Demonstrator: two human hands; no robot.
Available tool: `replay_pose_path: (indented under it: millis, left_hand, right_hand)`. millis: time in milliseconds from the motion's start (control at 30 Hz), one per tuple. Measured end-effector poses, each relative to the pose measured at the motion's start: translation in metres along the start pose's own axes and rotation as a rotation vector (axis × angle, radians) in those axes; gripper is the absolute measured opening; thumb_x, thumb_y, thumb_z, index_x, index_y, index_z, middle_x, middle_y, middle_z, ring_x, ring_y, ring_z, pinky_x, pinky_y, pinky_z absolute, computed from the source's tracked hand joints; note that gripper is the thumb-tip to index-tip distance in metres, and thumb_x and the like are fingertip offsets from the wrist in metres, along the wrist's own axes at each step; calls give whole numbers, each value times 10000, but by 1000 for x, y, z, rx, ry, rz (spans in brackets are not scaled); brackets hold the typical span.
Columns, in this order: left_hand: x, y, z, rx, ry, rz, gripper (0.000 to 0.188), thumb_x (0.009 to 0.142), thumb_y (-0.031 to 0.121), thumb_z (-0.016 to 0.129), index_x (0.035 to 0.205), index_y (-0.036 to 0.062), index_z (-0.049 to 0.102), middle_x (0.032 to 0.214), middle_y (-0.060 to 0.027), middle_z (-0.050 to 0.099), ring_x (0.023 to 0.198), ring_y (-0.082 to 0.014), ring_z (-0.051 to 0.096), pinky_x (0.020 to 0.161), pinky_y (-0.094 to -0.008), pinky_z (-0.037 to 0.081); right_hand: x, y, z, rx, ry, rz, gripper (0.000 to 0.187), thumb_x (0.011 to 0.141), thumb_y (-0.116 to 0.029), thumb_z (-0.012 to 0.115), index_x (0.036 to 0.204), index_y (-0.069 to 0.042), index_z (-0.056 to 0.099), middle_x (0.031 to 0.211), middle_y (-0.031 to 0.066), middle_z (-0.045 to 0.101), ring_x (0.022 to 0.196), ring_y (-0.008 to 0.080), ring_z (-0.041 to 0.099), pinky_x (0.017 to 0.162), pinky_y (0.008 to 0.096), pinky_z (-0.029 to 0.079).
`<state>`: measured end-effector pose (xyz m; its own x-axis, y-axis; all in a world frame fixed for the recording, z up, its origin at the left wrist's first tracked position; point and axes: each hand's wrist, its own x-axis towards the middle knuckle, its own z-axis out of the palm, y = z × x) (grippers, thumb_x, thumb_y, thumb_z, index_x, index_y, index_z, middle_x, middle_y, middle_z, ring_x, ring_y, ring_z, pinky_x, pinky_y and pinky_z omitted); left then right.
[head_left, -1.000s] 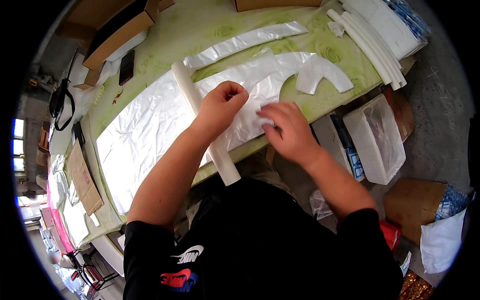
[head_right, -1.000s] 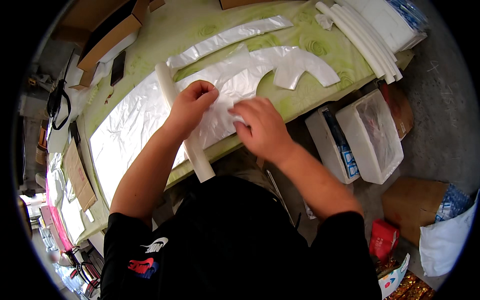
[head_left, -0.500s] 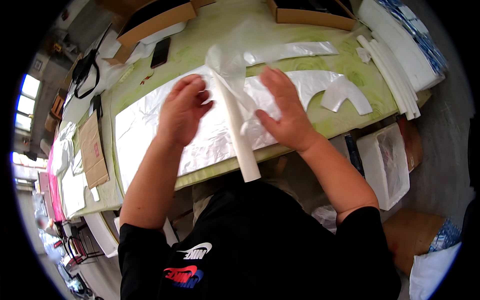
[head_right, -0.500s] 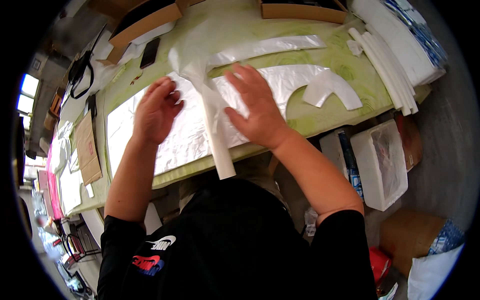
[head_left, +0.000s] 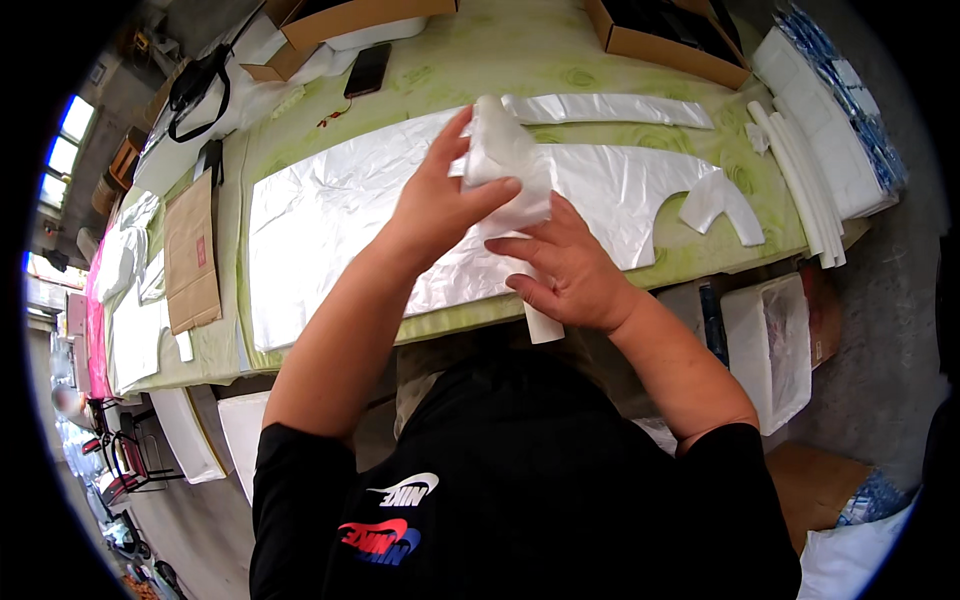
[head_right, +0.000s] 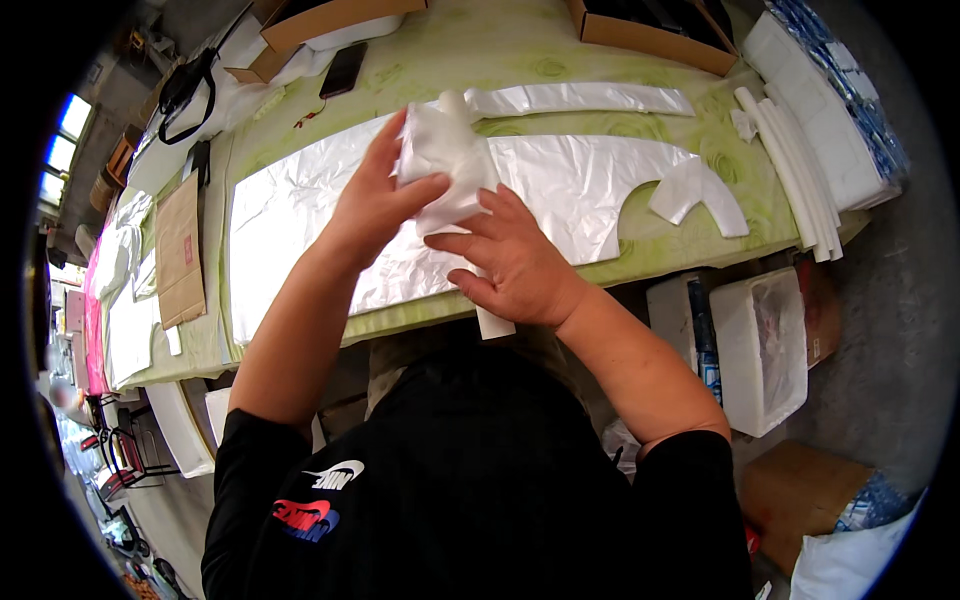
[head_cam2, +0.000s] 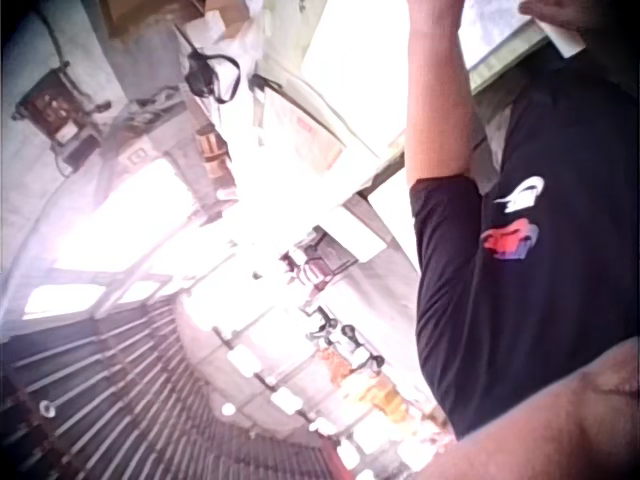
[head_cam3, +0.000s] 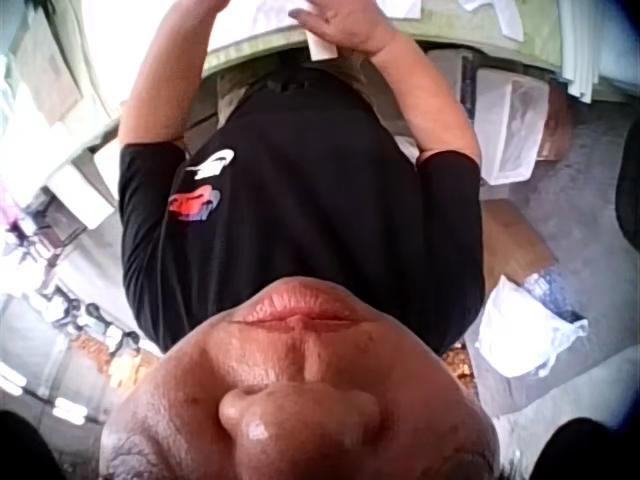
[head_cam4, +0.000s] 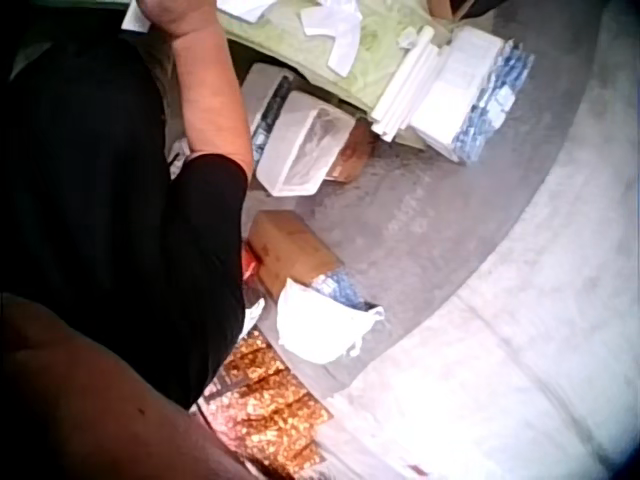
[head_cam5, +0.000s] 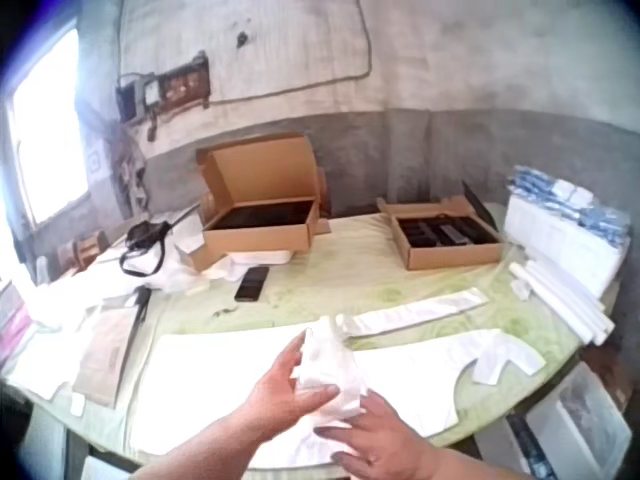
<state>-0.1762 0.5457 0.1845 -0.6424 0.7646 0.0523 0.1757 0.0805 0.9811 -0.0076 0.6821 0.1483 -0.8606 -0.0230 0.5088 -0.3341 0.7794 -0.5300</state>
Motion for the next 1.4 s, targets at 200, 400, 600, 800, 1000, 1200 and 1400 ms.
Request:
replay_pose_path:
  millis: [200, 400, 600, 800, 1000, 1200, 1400]
  left_hand:
    - [0, -17, -42, -229, 245, -191, 497, 913, 165, 715, 1382, 87, 567, 1133, -34, 660, 986, -140, 616, 775, -313, 534]
    - [-43, -69, -123, 251, 329, -508, 645, 882, 102, 711, 1471, 78, 449, 1199, -85, 638, 1057, -202, 621, 861, -370, 551]
    - [-49, -64, -106, 828, 428, 493, 583, 784, -37, 645, 1350, 84, 581, 1385, -183, 550, 1337, -390, 482, 1122, -451, 408]
    - [-41, -59, -31, 503, 90, 88, 380, 972, 146, 624, 1341, 61, 592, 1301, -188, 638, 1258, -353, 590, 1094, -407, 445]
    - [-70, -67, -61, 1025, -36, 270, 187, 858, 223, 712, 1006, 109, 712, 1067, -108, 700, 1066, -320, 649, 960, -431, 498]
    - [-52, -40, -54, 768, 170, 362, 239, 898, 167, 681, 1115, 73, 649, 1110, -112, 698, 1072, -302, 663, 866, -420, 541]
    - [-60, -62, -47, 825, -262, 306, 266, 869, 134, 668, 1127, 69, 662, 1086, -103, 698, 1055, -279, 662, 931, -398, 527]
  right_hand:
    - [-36, 8, -1, 38, 227, 162, 301, 839, -82, 734, 1140, -84, 723, 1245, 129, 673, 1199, 352, 591, 1065, 442, 462]
    - [-77, 24, 8, 225, 326, 441, 232, 936, 3, 644, 1162, -19, 688, 1241, 116, 663, 1175, 221, 621, 1006, 320, 487]
    - [-74, 26, 12, 180, 345, 459, 199, 929, -11, 667, 1127, -24, 684, 1169, 102, 675, 1051, 217, 653, 904, 307, 534]
    - [-72, 25, 14, 217, 361, 463, 179, 919, -9, 682, 1097, -23, 689, 1125, 101, 678, 1012, 207, 662, 865, 301, 544]
    - [-69, 23, 14, 104, 353, 438, 149, 903, -10, 683, 1049, -31, 699, 1078, 96, 691, 983, 232, 657, 837, 311, 544]
    - [-66, 22, 18, -33, 338, 384, 151, 884, -35, 695, 1035, -39, 706, 1040, 106, 708, 983, 271, 647, 859, 346, 532]
    - [-69, 20, 16, 106, 330, 471, 153, 891, -22, 691, 1042, -40, 709, 1064, 100, 704, 991, 247, 646, 833, 328, 542]
